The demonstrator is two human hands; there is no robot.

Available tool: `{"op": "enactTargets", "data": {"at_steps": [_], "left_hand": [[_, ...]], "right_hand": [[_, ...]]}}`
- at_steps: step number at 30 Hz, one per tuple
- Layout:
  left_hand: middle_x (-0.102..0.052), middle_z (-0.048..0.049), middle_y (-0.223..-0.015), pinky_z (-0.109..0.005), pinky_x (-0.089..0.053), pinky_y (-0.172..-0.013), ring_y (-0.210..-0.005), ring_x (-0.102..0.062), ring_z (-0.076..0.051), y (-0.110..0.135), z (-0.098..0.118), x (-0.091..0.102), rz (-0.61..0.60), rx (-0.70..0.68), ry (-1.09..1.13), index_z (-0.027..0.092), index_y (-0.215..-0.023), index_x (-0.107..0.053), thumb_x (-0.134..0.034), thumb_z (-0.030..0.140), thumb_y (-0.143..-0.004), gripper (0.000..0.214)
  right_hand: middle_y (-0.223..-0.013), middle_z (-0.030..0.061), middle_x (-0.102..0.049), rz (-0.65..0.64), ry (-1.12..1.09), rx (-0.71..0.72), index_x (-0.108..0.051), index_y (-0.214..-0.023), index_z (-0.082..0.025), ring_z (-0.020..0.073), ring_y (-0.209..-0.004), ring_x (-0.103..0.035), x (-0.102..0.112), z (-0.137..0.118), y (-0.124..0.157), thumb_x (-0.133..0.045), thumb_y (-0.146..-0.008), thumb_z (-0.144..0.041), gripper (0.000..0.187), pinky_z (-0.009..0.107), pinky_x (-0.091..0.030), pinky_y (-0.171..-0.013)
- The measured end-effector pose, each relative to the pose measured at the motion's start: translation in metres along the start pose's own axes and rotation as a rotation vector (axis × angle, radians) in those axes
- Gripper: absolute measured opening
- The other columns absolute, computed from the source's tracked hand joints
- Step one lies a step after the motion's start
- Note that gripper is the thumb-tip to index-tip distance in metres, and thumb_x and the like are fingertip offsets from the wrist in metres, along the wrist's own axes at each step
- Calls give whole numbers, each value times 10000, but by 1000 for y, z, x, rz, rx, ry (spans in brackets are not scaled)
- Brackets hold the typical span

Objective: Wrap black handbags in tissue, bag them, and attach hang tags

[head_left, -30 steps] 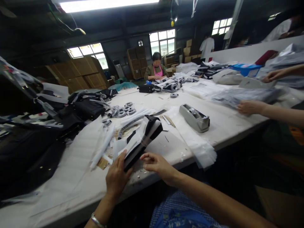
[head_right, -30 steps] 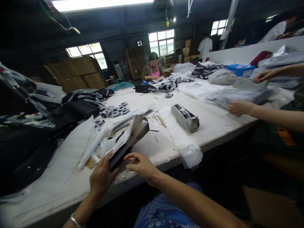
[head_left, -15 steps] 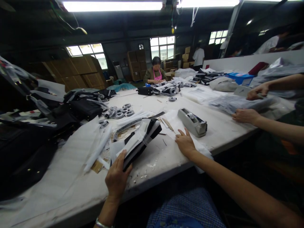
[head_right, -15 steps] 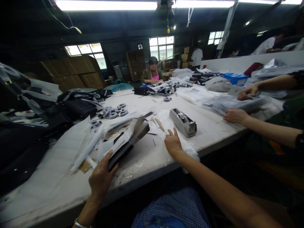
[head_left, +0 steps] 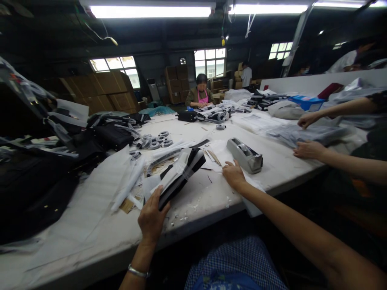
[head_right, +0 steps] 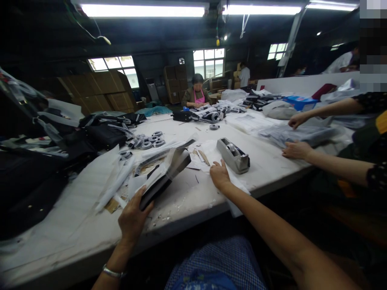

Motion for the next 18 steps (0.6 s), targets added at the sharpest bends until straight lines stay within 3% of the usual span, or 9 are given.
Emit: {"op": "enactTargets", "data": {"at_steps": [3, 6, 10, 14, 18], "left_hand": [[-642, -66, -1337, -333, -543, -883, -1089, -676, -261, 1, 0, -1, 1, 4, -3, 239, -1450, -450, -658, 330, -890, 604], [-650, -68, -1325, -331, -548, -872, -1077, -681, -263, 1, 0, -1, 12, 13, 4, 243, -1452, -448, -653, 326, -891, 603], [-649, -71, -1328, -337, -550, -873, -1091, -676, -269, 0, 0, -1, 26, 27, 22, 246, -1454, -447, -656, 336, -885, 614], [-643, -76, -1336, -350, -554, -875, -1096, -675, -270, 0, 0, 0, 16, 16, 26, 244, -1462, -439, -648, 325, -886, 617], [-642, -79, -1337, -353, -549, -902, -1110, -669, -272, 0, 1, 1, 16, 24, 41, 237, -1456, -446, -659, 315, -881, 618]], "right_hand": [[-991, 108, -747, 6, -37, -29, -737, -884, -164, 260, -1226, -554, 12, -4, 0, -537, -895, -126, 204, 478, -162, -1157], [-1098, 83, -732, 43, -69, -29, -731, -991, -199, 216, -1174, -584, 26, -16, 8, -488, -960, -209, 245, 433, -189, -1147], [-1204, 99, -694, 40, -72, -26, -706, -1099, -199, 216, -1150, -587, 27, -29, 17, -487, -992, -319, 271, 397, -281, -1074], [-1044, 157, -730, -25, -54, -62, -744, -943, -130, 269, -1043, -617, 15, -24, 6, -579, -942, -327, 257, 390, -370, -908], [-939, 162, -743, -35, -56, -47, -753, -836, -119, 259, -962, -630, 17, -13, -8, -558, -920, -198, 227, 391, -331, -954]]}}
Point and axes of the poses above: each hand's wrist, its own y-axis away from the middle knuckle, its own x-axis out of the back of the hand, z = x × y, the point moved 1 cm from there along -y, towards the middle knuckle
